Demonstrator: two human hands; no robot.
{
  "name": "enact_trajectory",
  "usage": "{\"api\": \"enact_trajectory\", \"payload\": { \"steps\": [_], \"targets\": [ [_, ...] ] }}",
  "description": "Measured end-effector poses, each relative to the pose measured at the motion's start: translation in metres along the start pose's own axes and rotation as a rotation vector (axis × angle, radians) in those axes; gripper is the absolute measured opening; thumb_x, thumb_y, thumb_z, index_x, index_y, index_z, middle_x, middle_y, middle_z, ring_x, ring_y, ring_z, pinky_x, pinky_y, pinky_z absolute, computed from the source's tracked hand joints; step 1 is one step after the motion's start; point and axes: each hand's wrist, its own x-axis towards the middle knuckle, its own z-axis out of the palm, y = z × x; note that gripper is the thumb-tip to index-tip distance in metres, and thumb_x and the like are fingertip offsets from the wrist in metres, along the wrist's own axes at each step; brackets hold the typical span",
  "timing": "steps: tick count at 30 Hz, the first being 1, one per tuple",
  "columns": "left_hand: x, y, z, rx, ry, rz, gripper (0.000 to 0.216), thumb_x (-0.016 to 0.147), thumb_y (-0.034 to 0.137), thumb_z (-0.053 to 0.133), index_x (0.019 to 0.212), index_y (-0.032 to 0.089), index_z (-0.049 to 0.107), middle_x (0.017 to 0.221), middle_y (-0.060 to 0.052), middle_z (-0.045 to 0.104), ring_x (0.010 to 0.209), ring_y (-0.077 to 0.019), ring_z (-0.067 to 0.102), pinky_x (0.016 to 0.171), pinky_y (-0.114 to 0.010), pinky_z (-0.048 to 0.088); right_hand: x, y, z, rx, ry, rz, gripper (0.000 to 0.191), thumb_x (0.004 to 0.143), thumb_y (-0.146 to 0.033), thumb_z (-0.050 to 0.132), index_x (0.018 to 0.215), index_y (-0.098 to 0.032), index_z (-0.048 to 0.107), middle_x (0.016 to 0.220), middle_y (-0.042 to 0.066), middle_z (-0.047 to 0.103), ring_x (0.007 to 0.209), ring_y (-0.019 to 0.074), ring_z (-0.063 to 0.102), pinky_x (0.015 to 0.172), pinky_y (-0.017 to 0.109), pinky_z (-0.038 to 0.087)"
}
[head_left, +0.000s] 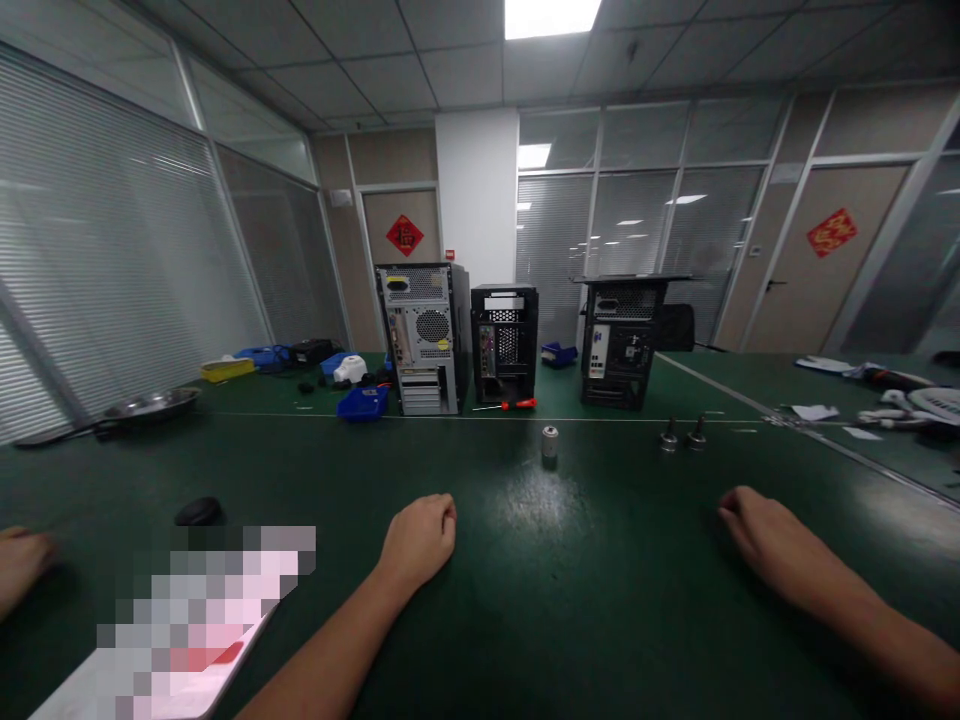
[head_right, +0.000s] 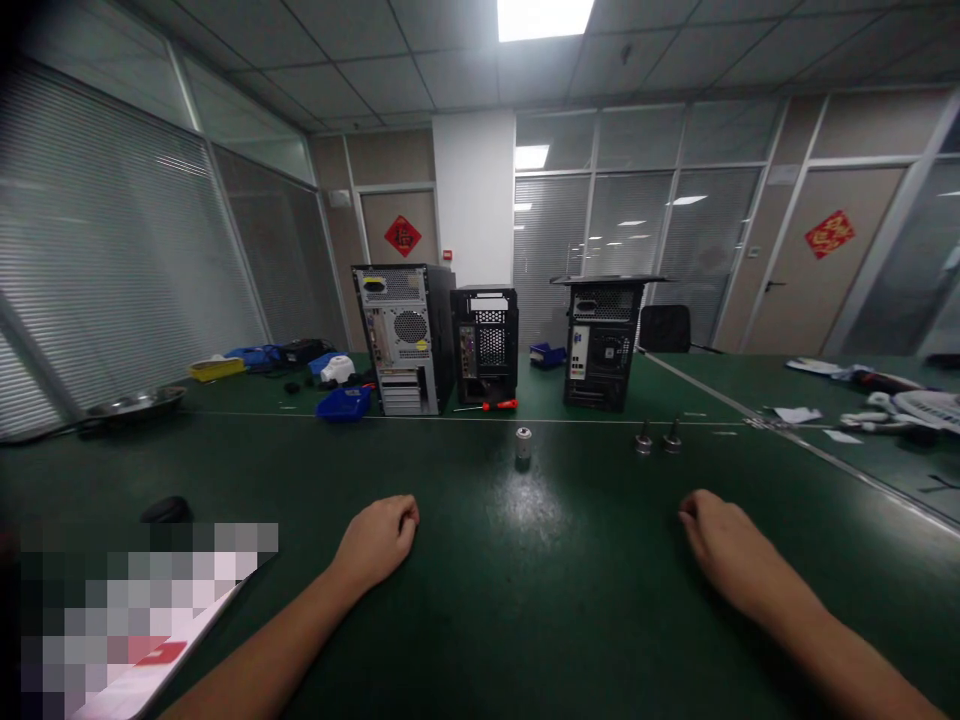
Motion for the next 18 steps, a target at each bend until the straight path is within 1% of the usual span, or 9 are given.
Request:
{"api": "enact_trajectory", "payload": {
  "steps": [3,4,6,7,9,10,12,14,18],
  "targets": [
    [-0.002,0.001,-0.001,-0.016,-0.017,-0.026,0.020,0.094,0.020,0.046,0.087,0.022,0.064,0.089,-0.003,0.068,0.082,-0.0191,0.064,0.068,-0.027,0.043,0.004,-0.079,0.009,-0.038,-0.089,-0.161,0.014,0.113,-0.022,0.050,0.120,-0.013,0.057,0.111,0.008,0.048,0.095,0.0161,0.049,0.079,0.023,0.043],
    [-0.003,0.001,-0.001,-0.018,-0.021,-0.034,0.020,0.094,0.020,0.046,0.087,0.021,0.064,0.089,-0.003,0.068,0.082,-0.0191,0.064,0.068,-0.027,0.043,0.004,-0.104,0.010,-0.125,-0.141,-0.212,0.015,0.113,-0.021,0.048,0.120,-0.012,0.057,0.110,0.009,0.047,0.094,0.0167,0.048,0.077,0.023,0.043],
    [-0.006,0.004,-0.003,-0.025,-0.036,-0.042,0.020,0.093,0.019,0.047,0.086,0.021,0.065,0.089,-0.003,0.069,0.082,-0.0189,0.063,0.068,-0.027,0.043,0.001,-0.150,0.013,-0.188,-0.158,-0.283,0.014,0.112,-0.017,0.048,0.116,-0.011,0.059,0.107,0.009,0.047,0.094,0.0184,0.047,0.080,0.027,0.043],
    [-0.007,0.005,-0.004,-0.031,-0.041,-0.044,0.020,0.093,0.019,0.047,0.086,0.021,0.065,0.088,-0.003,0.069,0.082,-0.0188,0.064,0.068,-0.027,0.043,-0.001,-0.169,0.014,-0.216,-0.157,-0.310,0.013,0.110,-0.013,0.048,0.116,-0.011,0.060,0.108,0.009,0.047,0.096,0.0198,0.045,0.084,0.030,0.042],
    [-0.011,0.009,-0.006,-0.056,-0.053,-0.044,0.020,0.093,0.018,0.047,0.086,0.021,0.065,0.089,-0.003,0.069,0.082,-0.0183,0.064,0.068,-0.026,0.042,-0.006,-0.198,0.017,-0.250,-0.138,-0.349,0.018,0.105,-0.007,0.049,0.118,-0.011,0.061,0.111,0.010,0.045,0.100,0.0225,0.042,0.090,0.037,0.039],
    [-0.012,0.012,-0.008,-0.071,-0.060,-0.044,0.021,0.093,0.018,0.047,0.086,0.021,0.066,0.089,-0.003,0.069,0.082,-0.0181,0.064,0.068,-0.026,0.042,-0.008,-0.207,0.019,-0.266,-0.129,-0.365,0.021,0.104,-0.004,0.048,0.119,-0.011,0.061,0.113,0.011,0.044,0.101,0.0236,0.041,0.092,0.040,0.038],
    [-0.015,0.017,-0.011,-0.096,-0.061,-0.046,0.022,0.093,0.017,0.046,0.085,0.021,0.067,0.089,-0.003,0.070,0.083,-0.0183,0.065,0.068,-0.026,0.042,-0.013,-0.216,0.024,-0.289,-0.116,-0.385,0.025,0.103,-0.003,0.044,0.120,-0.011,0.061,0.113,0.011,0.043,0.101,0.0249,0.039,0.092,0.044,0.037],
    [-0.016,0.022,-0.014,-0.114,-0.062,-0.055,0.023,0.091,0.015,0.047,0.084,0.021,0.068,0.090,-0.003,0.071,0.085,-0.0190,0.065,0.068,-0.026,0.041,-0.015,-0.216,0.029,-0.304,-0.096,-0.391,0.026,0.104,-0.004,0.043,0.120,-0.012,0.061,0.112,0.011,0.043,0.100,0.0261,0.039,0.089,0.045,0.037],
    [-0.017,0.027,-0.018,-0.139,-0.079,-0.077,0.023,0.091,0.014,0.048,0.087,0.020,0.070,0.093,-0.004,0.072,0.087,-0.0193,0.066,0.069,-0.026,0.042,-0.014,-0.207,0.038,-0.305,-0.037,-0.400,0.018,0.109,-0.017,0.046,0.117,-0.014,0.062,0.109,0.011,0.043,0.097,0.0265,0.039,0.081,0.041,0.041]
  ]
}}
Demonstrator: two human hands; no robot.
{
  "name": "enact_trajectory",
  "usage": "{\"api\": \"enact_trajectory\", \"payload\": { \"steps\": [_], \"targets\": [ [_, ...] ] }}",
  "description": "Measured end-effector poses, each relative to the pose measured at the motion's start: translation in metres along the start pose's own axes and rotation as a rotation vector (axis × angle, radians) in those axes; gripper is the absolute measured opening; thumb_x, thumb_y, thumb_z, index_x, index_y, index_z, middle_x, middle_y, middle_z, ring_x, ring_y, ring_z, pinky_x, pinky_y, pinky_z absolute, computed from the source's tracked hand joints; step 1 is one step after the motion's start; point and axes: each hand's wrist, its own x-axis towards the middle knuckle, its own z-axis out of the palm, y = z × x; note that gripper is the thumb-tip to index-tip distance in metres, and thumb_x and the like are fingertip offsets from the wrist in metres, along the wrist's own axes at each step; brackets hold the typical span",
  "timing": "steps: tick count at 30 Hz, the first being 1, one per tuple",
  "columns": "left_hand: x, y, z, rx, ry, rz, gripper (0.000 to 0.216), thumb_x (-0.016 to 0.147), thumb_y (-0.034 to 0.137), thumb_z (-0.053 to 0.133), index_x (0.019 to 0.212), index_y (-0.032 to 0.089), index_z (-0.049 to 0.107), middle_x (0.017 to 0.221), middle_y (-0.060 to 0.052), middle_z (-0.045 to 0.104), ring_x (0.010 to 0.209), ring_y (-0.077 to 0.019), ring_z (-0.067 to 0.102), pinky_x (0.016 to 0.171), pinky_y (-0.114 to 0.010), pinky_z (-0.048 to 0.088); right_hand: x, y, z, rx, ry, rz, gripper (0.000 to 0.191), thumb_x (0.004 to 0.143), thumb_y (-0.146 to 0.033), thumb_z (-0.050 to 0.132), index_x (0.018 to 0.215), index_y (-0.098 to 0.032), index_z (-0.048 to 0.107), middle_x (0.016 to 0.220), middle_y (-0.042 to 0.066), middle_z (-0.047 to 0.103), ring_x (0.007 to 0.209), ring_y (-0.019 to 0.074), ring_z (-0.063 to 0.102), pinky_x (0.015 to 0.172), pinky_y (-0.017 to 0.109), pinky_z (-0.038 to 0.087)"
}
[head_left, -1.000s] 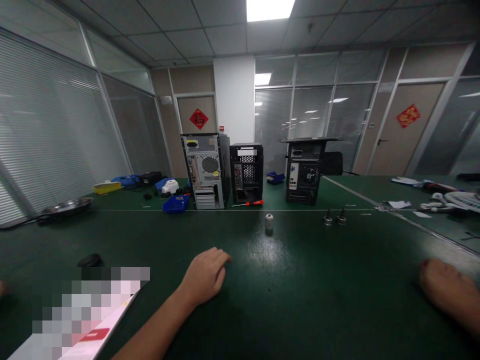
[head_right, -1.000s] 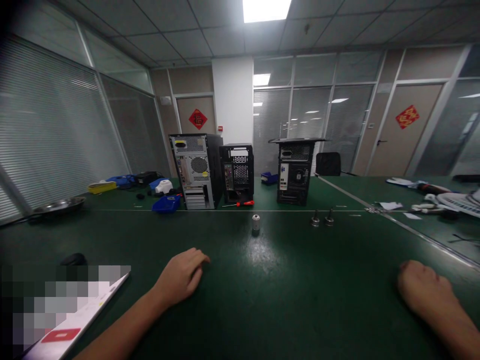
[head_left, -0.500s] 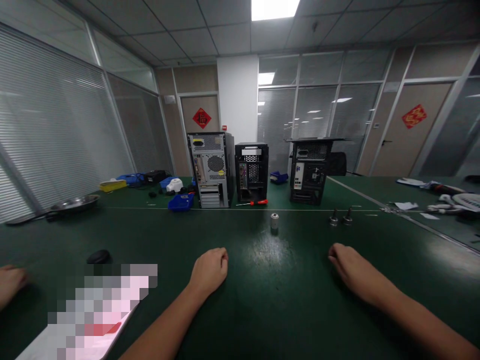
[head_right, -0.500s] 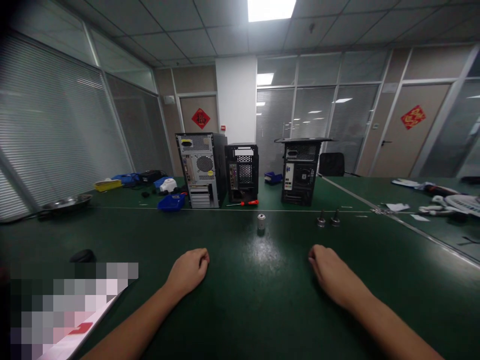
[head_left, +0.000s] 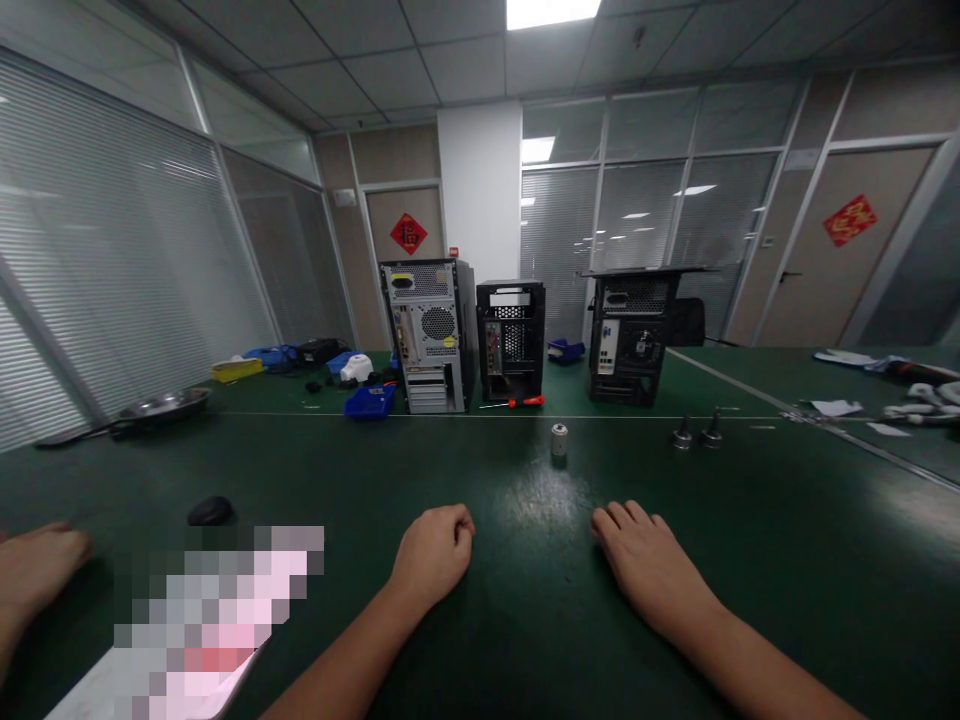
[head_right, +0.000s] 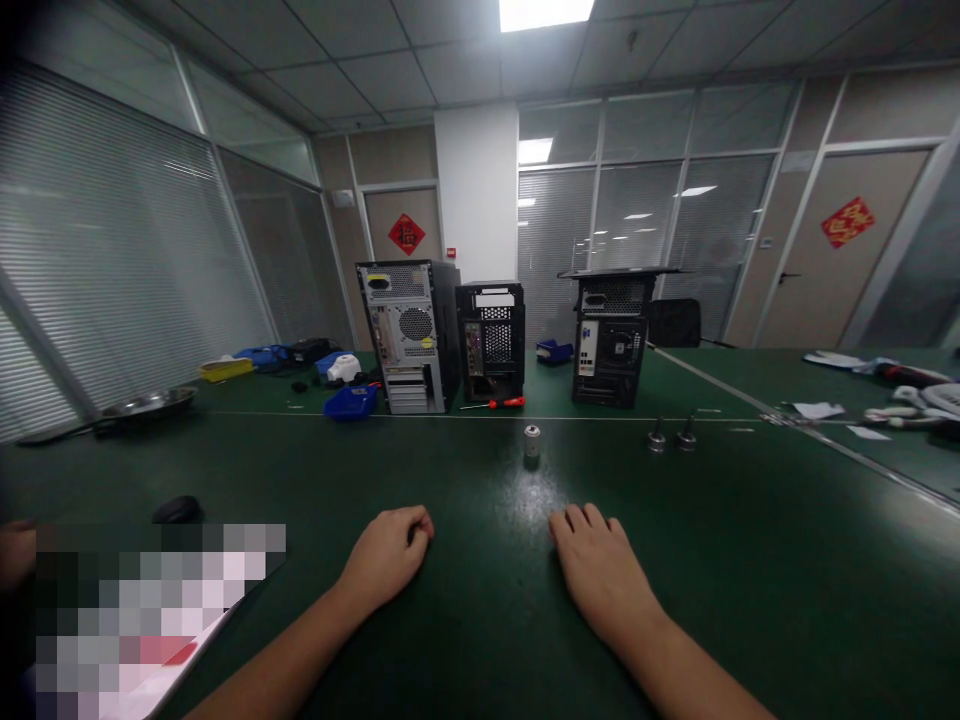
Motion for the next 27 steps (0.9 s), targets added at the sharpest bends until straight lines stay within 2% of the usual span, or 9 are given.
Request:
{"api": "enact_trajectory", "payload": {
  "steps": [5,11,15,18,21,25,26,27],
  "targets": [
    [-0.001,-0.001,0.000,-0.015,0.012,-0.008,0.023,0.091,0.014,0.048,0.086,0.020,0.070,0.091,-0.003,0.072,0.086,-0.0192,0.066,0.070,-0.026,0.043,0.000,0.001,0.009,0.053,0.090,-0.053,0.020,0.105,-0.018,0.043,0.110,-0.013,0.062,0.110,0.011,0.044,0.100,0.0275,0.040,0.082,0.044,0.041],
    [-0.003,0.002,-0.004,-0.030,-0.006,-0.022,0.023,0.093,0.015,0.049,0.090,0.020,0.071,0.094,-0.003,0.073,0.090,-0.0190,0.066,0.073,-0.025,0.044,-0.002,0.000,0.004,0.315,0.390,-0.170,0.057,0.114,-0.036,0.013,0.100,-0.011,0.061,0.114,0.012,0.044,0.102,0.0260,0.044,0.083,0.040,0.040],
    [-0.004,0.005,-0.007,-0.039,-0.018,-0.032,0.024,0.094,0.015,0.048,0.091,0.020,0.071,0.095,-0.004,0.073,0.091,-0.0192,0.067,0.073,-0.025,0.045,-0.002,-0.003,0.003,0.394,0.401,-0.183,0.069,0.118,-0.051,0.006,0.104,-0.013,0.062,0.097,0.010,0.048,0.085,0.0207,0.047,0.075,0.033,0.039],
    [-0.004,0.005,-0.007,-0.043,-0.018,-0.032,0.024,0.094,0.015,0.048,0.091,0.020,0.072,0.096,-0.004,0.073,0.092,-0.0194,0.067,0.074,-0.025,0.045,-0.002,-0.005,0.004,0.384,0.365,-0.195,0.073,0.117,-0.054,0.005,0.102,-0.013,0.063,0.096,0.010,0.048,0.085,0.0211,0.046,0.075,0.033,0.038],
    [-0.004,0.004,-0.006,-0.047,-0.017,-0.030,0.025,0.093,0.014,0.048,0.091,0.020,0.072,0.097,-0.004,0.073,0.092,-0.0194,0.067,0.075,-0.026,0.045,-0.002,-0.004,0.004,0.384,0.277,-0.267,0.062,0.118,-0.048,0.016,0.101,-0.014,0.065,0.100,0.010,0.047,0.090,0.0217,0.046,0.078,0.033,0.039],
    [-0.004,0.004,-0.006,-0.046,-0.010,-0.022,0.025,0.093,0.014,0.048,0.090,0.020,0.072,0.095,-0.003,0.073,0.092,-0.0193,0.067,0.075,-0.026,0.045,-0.003,-0.001,-0.003,0.369,0.159,-0.279,0.013,0.110,-0.028,0.058,0.110,-0.021,0.069,0.105,0.005,0.046,0.097,0.0197,0.046,0.082,0.030,0.039],
    [-0.004,0.004,-0.006,-0.045,-0.008,-0.021,0.025,0.093,0.014,0.047,0.090,0.021,0.072,0.095,-0.003,0.073,0.092,-0.0194,0.067,0.075,-0.026,0.045,-0.004,0.000,-0.005,0.354,0.135,-0.279,0.007,0.106,-0.024,0.066,0.112,-0.025,0.070,0.105,0.004,0.046,0.097,0.0190,0.046,0.081,0.030,0.038],
    [-0.004,0.004,-0.006,-0.044,-0.006,-0.022,0.025,0.093,0.015,0.047,0.090,0.021,0.072,0.095,-0.003,0.073,0.091,-0.0195,0.067,0.075,-0.026,0.045,-0.004,-0.001,-0.007,0.340,0.117,-0.280,0.013,0.104,-0.022,0.071,0.115,-0.028,0.070,0.105,0.003,0.046,0.097,0.0185,0.045,0.081,0.029,0.038]
  ]
}}
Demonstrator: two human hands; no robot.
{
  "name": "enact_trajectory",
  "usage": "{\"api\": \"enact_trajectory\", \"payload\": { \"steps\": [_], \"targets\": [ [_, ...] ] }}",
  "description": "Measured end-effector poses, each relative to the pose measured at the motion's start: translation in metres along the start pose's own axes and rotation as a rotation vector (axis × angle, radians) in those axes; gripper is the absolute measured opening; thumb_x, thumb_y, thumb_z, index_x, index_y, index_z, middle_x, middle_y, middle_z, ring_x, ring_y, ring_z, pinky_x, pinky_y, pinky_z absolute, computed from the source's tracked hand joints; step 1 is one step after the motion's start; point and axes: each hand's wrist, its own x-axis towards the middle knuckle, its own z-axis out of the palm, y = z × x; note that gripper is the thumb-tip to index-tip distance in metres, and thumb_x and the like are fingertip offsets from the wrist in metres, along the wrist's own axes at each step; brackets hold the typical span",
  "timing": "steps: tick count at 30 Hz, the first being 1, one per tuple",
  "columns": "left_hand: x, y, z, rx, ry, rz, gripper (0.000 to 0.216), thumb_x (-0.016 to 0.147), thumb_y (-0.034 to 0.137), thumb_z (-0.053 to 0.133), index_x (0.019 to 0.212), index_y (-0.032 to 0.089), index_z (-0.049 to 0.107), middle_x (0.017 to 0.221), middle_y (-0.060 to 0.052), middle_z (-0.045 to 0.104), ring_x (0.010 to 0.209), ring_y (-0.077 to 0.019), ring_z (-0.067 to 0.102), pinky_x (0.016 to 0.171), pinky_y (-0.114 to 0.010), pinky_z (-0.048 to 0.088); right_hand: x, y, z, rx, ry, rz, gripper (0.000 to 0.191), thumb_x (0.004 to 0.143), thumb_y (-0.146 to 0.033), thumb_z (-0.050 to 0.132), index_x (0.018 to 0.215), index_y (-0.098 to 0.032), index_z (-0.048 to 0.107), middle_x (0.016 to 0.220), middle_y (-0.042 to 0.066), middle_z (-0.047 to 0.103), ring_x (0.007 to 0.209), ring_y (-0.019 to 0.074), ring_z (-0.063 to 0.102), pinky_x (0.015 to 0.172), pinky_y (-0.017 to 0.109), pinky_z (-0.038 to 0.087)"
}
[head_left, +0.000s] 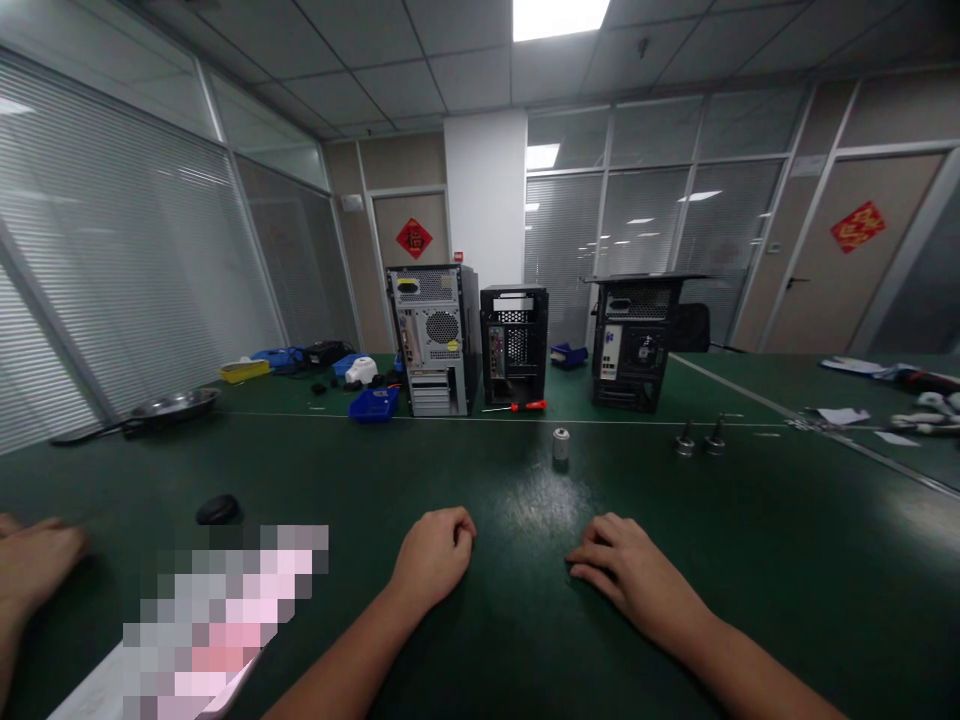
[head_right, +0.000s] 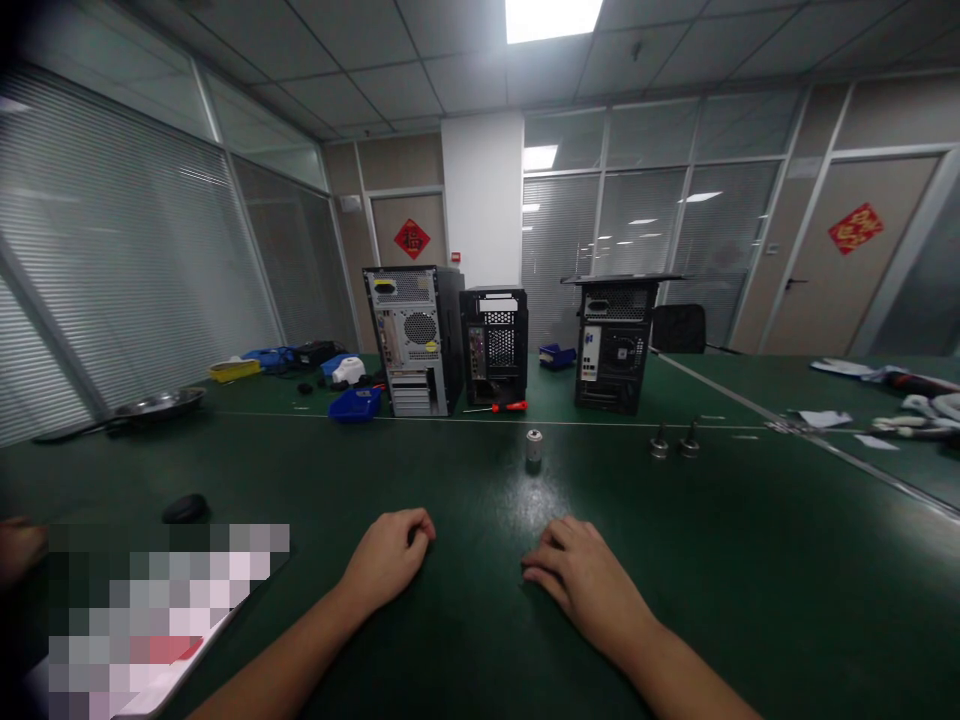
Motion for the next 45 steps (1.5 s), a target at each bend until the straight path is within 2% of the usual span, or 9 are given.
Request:
{"api": "enact_trajectory", "payload": {
  "steps": [3,8,12,14,17,20,30,36,45],
  "targets": [
    [0.001,-0.001,0.001,0.002,-0.001,-0.003,0.026,0.093,0.015,0.047,0.089,0.021,0.072,0.095,-0.003,0.073,0.090,-0.0195,0.067,0.074,-0.026,0.045,0.001,-0.002,-0.003,-0.004,-0.032,0.022,0.024,0.101,-0.020,0.077,0.118,-0.034,0.070,0.106,0.001,0.046,0.099,0.0175,0.045,0.081,0.028,0.039],
    [0.001,-0.001,0.002,-0.009,-0.003,0.003,0.026,0.093,0.016,0.046,0.090,0.021,0.071,0.094,-0.003,0.073,0.090,-0.0195,0.067,0.073,-0.026,0.046,0.002,-0.001,-0.002,0.085,-0.058,0.098,0.028,0.101,-0.020,0.076,0.126,-0.032,0.067,0.114,0.001,0.046,0.104,0.0177,0.045,0.088,0.029,0.043],
    [0.002,-0.003,0.002,-0.006,-0.014,-0.003,0.025,0.093,0.017,0.046,0.091,0.021,0.071,0.094,-0.004,0.073,0.090,-0.0200,0.067,0.073,-0.026,0.046,-0.006,0.008,-0.003,0.179,-0.019,0.092,0.050,0.099,-0.027,0.076,0.143,-0.030,0.054,0.127,0.004,0.040,0.116,0.0206,0.040,0.101,0.033,0.042],
    [0.002,-0.004,0.004,-0.006,-0.007,0.008,0.025,0.093,0.017,0.047,0.090,0.021,0.071,0.094,-0.003,0.073,0.090,-0.0198,0.067,0.073,-0.026,0.046,-0.012,0.014,-0.005,0.214,-0.006,0.062,0.055,0.097,-0.028,0.068,0.148,-0.026,0.048,0.132,0.006,0.036,0.121,0.0229,0.036,0.107,0.036,0.039],
    [0.003,-0.007,0.005,-0.012,0.001,0.024,0.025,0.093,0.018,0.047,0.090,0.021,0.071,0.095,-0.003,0.073,0.090,-0.0197,0.067,0.074,-0.027,0.046,-0.017,0.022,-0.006,0.267,-0.015,0.007,0.048,0.096,-0.023,0.049,0.144,-0.020,0.051,0.132,0.008,0.037,0.122,0.0221,0.037,0.109,0.035,0.037],
    [0.003,-0.006,0.006,-0.016,-0.010,0.023,0.025,0.094,0.018,0.046,0.091,0.021,0.071,0.096,-0.003,0.073,0.091,-0.0201,0.067,0.074,-0.027,0.047,-0.016,0.024,-0.005,0.304,-0.014,-0.001,0.036,0.104,-0.023,0.040,0.135,-0.019,0.058,0.126,0.007,0.042,0.117,0.0190,0.041,0.104,0.030,0.041],
    [0.004,-0.006,0.006,-0.005,-0.004,0.035,0.025,0.093,0.016,0.047,0.090,0.021,0.072,0.094,-0.003,0.073,0.091,-0.0199,0.067,0.076,-0.027,0.046,-0.001,0.013,0.000,0.344,0.051,0.088,0.016,0.101,-0.005,0.066,0.109,-0.019,0.067,0.110,0.000,0.050,0.105,0.0147,0.046,0.090,0.024,0.042],
    [0.006,-0.007,0.011,0.013,0.010,0.039,0.025,0.093,0.017,0.047,0.089,0.021,0.071,0.094,-0.003,0.073,0.091,-0.0198,0.066,0.076,-0.027,0.045,0.012,0.002,0.005,0.283,0.021,0.097,0.042,0.098,0.000,0.071,0.133,-0.019,0.056,0.115,0.003,0.048,0.107,0.0164,0.045,0.093,0.027,0.041],
    [0.010,-0.017,0.020,0.021,0.034,0.049,0.024,0.092,0.016,0.048,0.088,0.022,0.071,0.094,-0.002,0.072,0.094,-0.0194,0.065,0.079,-0.028,0.044,0.016,-0.008,0.003,0.152,-0.023,0.115,0.017,0.099,0.000,0.069,0.105,-0.016,0.064,0.107,0.003,0.048,0.101,0.0201,0.044,0.090,0.036,0.039]
  ]
}}
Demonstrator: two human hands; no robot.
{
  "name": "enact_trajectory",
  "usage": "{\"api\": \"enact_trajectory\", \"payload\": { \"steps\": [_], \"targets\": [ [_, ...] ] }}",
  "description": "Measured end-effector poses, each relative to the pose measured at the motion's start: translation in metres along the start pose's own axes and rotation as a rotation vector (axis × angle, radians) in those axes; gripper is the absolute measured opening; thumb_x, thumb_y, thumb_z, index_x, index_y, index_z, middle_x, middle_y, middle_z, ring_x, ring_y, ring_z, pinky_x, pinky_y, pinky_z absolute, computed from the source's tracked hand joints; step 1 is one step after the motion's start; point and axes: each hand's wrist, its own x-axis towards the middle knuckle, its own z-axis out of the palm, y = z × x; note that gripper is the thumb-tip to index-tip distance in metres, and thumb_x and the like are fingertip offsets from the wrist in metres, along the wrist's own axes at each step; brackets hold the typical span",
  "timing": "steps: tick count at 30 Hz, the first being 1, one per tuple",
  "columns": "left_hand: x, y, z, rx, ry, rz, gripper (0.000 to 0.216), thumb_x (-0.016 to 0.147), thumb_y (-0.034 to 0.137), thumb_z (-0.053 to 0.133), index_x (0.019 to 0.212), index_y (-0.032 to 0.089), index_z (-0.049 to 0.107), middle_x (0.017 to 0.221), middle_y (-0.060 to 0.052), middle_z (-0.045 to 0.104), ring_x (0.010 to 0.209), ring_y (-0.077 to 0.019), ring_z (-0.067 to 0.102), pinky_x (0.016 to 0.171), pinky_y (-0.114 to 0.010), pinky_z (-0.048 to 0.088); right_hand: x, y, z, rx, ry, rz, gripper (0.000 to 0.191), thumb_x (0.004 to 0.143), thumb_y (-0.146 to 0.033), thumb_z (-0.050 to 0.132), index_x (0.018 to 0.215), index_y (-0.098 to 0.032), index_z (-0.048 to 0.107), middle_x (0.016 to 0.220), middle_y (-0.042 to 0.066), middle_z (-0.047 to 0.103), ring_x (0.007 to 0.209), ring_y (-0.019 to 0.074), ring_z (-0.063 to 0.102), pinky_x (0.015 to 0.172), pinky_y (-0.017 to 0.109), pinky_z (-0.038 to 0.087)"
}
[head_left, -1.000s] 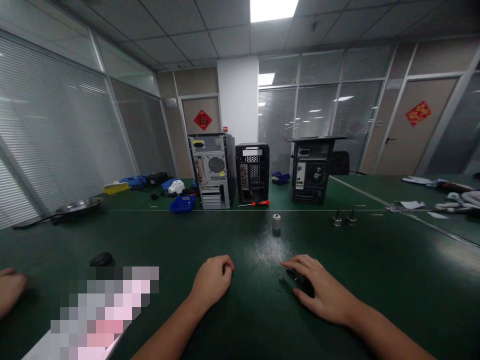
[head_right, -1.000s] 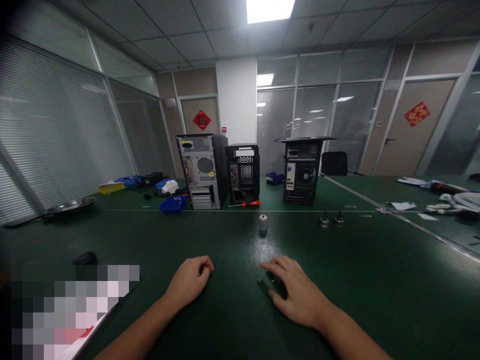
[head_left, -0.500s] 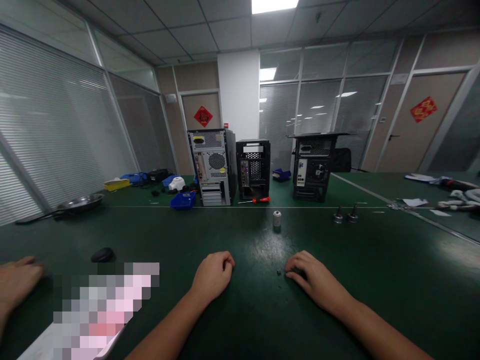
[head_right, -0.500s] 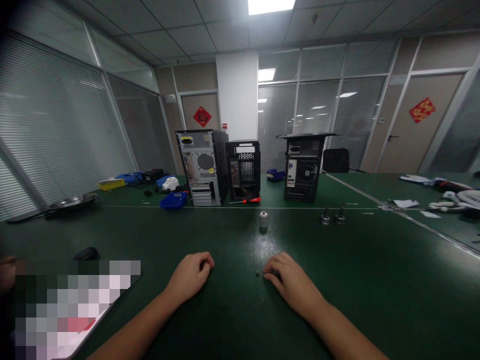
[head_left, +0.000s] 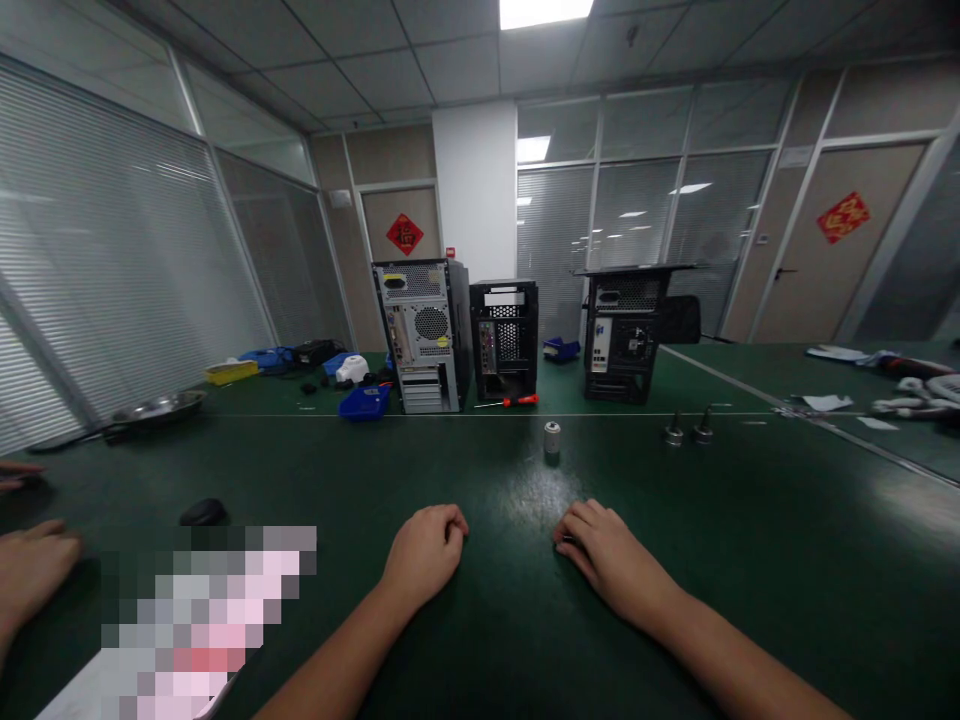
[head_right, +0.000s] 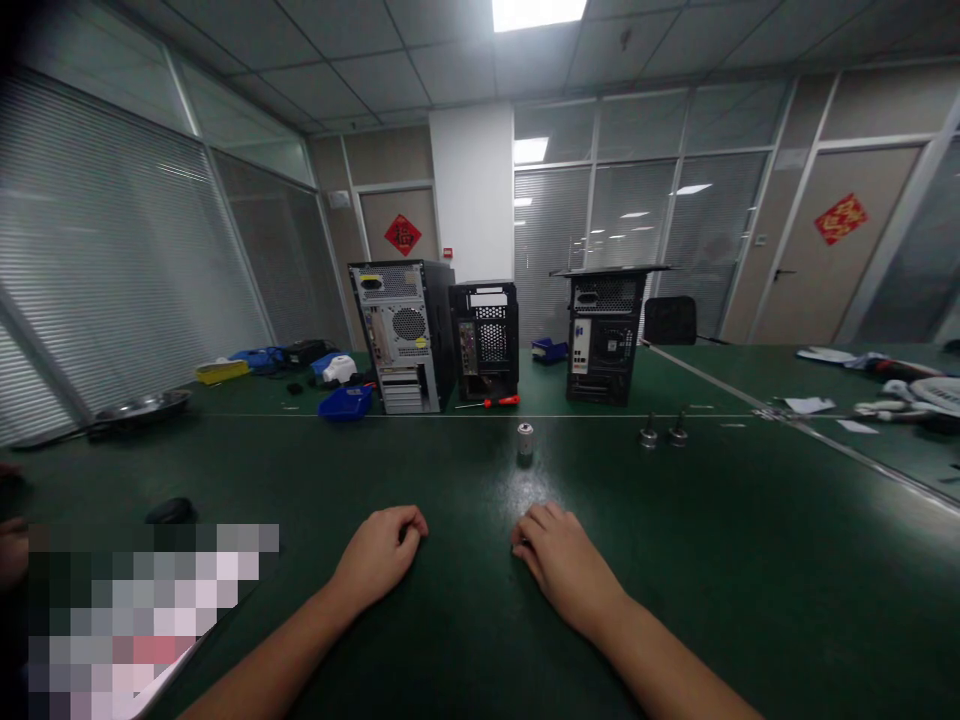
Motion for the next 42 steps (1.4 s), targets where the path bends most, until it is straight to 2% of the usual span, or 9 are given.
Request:
{"api": "enact_trajectory", "payload": {
  "steps": [5,17,26,37,42],
  "targets": [
    [-0.001,0.001,-0.002,-0.009,-0.013,0.001,0.025,0.092,0.018,0.047,0.088,0.022,0.070,0.094,-0.002,0.072,0.092,-0.0196,0.065,0.077,-0.028,0.044,-0.002,-0.005,-0.005,0.004,-0.014,-0.023,0.016,0.100,0.000,0.067,0.105,-0.014,0.061,0.105,0.002,0.048,0.098,0.0192,0.044,0.090,0.038,0.037],
    [-0.004,0.006,-0.009,-0.015,-0.044,-0.009,0.026,0.094,0.020,0.045,0.090,0.022,0.070,0.096,-0.002,0.071,0.093,-0.0193,0.065,0.078,-0.028,0.045,-0.008,-0.004,-0.005,0.172,0.019,-0.029,0.018,0.098,0.007,0.061,0.102,-0.009,0.055,0.102,0.003,0.046,0.095,0.0158,0.044,0.082,0.028,0.039],
    [-0.001,-0.001,0.000,-0.015,0.005,0.021,0.025,0.091,0.015,0.046,0.087,0.022,0.070,0.092,-0.002,0.071,0.089,-0.0184,0.065,0.077,-0.027,0.043,-0.006,0.001,0.002,0.171,0.043,-0.028,0.018,0.098,0.007,0.061,0.102,-0.010,0.055,0.101,0.003,0.047,0.094,0.0154,0.045,0.081,0.027,0.039],
    [-0.003,0.003,-0.006,-0.028,-0.038,-0.002,0.026,0.094,0.021,0.044,0.090,0.022,0.070,0.095,-0.002,0.072,0.090,-0.0200,0.065,0.075,-0.028,0.045,-0.007,0.008,0.005,0.163,0.062,0.004,0.009,0.104,-0.007,0.050,0.108,-0.011,0.057,0.106,0.007,0.047,0.097,0.0175,0.048,0.086,0.026,0.043],
    [-0.004,0.007,-0.008,-0.020,-0.037,-0.005,0.027,0.093,0.019,0.044,0.090,0.021,0.070,0.096,-0.003,0.071,0.093,-0.0202,0.065,0.077,-0.028,0.045,-0.010,0.009,0.005,0.154,0.085,0.020,0.011,0.105,-0.012,0.048,0.109,-0.012,0.058,0.107,0.007,0.048,0.096,0.0181,0.049,0.086,0.027,0.045]
  ]
}}
